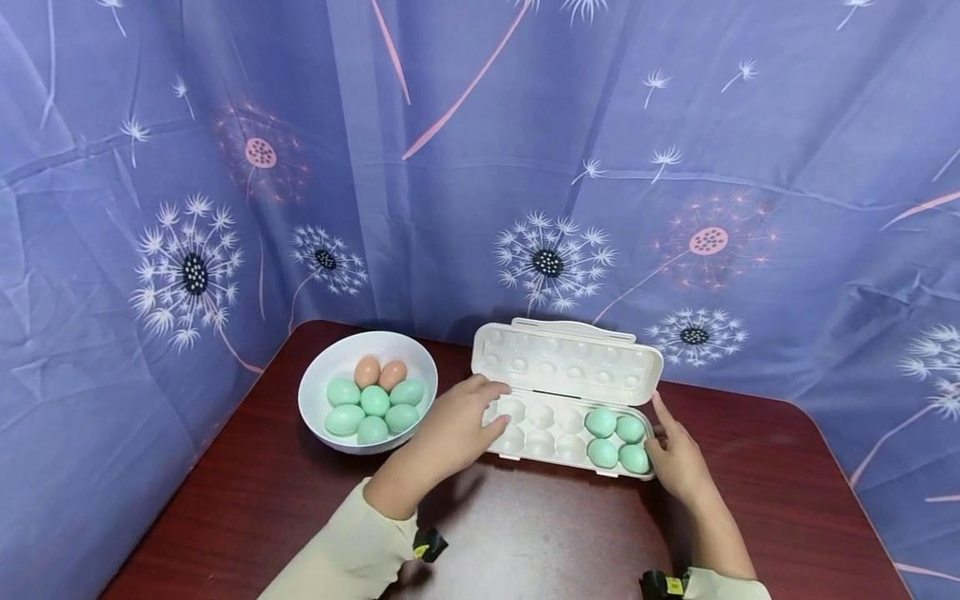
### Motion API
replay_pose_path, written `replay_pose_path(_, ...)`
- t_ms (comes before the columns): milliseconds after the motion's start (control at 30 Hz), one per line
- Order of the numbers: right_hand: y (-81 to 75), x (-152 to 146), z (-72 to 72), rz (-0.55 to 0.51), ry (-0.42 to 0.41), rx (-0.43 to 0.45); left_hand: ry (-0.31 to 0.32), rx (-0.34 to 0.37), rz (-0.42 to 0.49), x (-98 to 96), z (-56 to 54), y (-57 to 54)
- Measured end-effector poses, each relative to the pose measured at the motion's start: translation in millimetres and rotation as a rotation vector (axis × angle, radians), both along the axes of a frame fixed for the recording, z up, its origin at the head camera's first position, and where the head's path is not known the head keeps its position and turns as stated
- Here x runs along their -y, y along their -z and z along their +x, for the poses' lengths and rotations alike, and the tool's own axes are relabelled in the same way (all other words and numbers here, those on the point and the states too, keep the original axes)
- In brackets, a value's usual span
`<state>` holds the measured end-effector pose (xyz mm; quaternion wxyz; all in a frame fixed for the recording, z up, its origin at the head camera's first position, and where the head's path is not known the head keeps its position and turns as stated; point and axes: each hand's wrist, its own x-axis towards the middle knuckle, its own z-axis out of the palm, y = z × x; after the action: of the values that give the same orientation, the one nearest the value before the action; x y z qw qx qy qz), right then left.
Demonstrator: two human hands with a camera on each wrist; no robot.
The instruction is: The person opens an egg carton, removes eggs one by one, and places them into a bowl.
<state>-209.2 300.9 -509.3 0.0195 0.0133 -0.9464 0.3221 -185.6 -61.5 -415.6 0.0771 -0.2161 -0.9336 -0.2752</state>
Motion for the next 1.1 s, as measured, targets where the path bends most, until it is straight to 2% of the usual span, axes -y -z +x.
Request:
replay_pose_path(400, -3.5, 1.4, 1.4, -0.002, 0.003, 0.036, 0.08, 0.009, -0.097, -60.6, -6.7, 26.9)
replay_pose_path(533, -2.7, 1.1, 0.7, -0.001, 0.002, 0.029, 0.093, 0.006, -0.092, -78.2, -10.6, 40.0)
replay_pose_path(733, -0.3, 1.5, -0.2, 0.001, 0.0, 0.023, 0.071, 0.017, -0.061, -96.7, -16.0, 57.7)
replay_pose_path(1100, -0.5, -0.3, -0.6, 0.003, 0.008, 0.008, 0.105, -0.008, -0.065, -131.7, -16.8, 81.2)
